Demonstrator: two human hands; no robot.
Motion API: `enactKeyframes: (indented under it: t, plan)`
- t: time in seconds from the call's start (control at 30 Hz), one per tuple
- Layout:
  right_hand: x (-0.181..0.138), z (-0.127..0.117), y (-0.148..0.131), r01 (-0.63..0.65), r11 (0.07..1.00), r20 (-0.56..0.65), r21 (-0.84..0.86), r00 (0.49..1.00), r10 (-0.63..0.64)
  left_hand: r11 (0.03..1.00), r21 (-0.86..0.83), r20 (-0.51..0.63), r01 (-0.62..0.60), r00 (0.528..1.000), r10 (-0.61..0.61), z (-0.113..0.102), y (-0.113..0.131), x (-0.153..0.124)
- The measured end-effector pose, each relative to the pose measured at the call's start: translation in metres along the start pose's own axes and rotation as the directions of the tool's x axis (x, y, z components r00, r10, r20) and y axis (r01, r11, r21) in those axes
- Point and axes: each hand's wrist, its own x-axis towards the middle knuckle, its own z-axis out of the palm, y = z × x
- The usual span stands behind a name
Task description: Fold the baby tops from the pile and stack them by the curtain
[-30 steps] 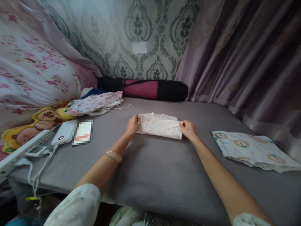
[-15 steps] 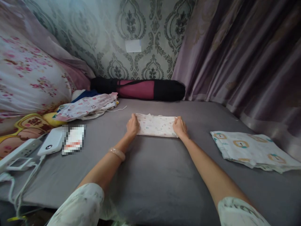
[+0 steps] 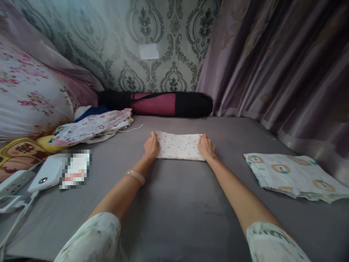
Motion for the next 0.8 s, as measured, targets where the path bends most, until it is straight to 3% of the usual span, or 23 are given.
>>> enactKeyframes:
  t: [0.37, 0.6, 0.7, 0.8]
  plan:
    - [0.006, 0.012, -0.002, -0.124, 0.992, 0.013, -0.022, 0.992, 0.124, 0.977, 0.131, -0.007, 0.171, 0.985, -0.171, 0.003, 0.007, 0.003]
    - [0.006, 0.003, 0.001, -0.123, 0.992, 0.071, 0.034, 0.99, 0.12, 0.984, 0.089, 0.017, 0.154, 0.988, -0.156, -0.004, 0.007, -0.002]
    - [0.004, -0.007, 0.003, -0.113, 0.991, 0.132, 0.07, 0.986, 0.103, 0.987, 0.101, -0.057, 0.123, 0.991, -0.117, -0.006, 0.005, -0.006]
    - [-0.004, -0.015, -0.004, -0.102, 0.994, 0.02, 0.047, 0.995, 0.101, 0.989, 0.145, -0.144, 0.041, 0.989, -0.02, -0.007, 0.009, -0.011]
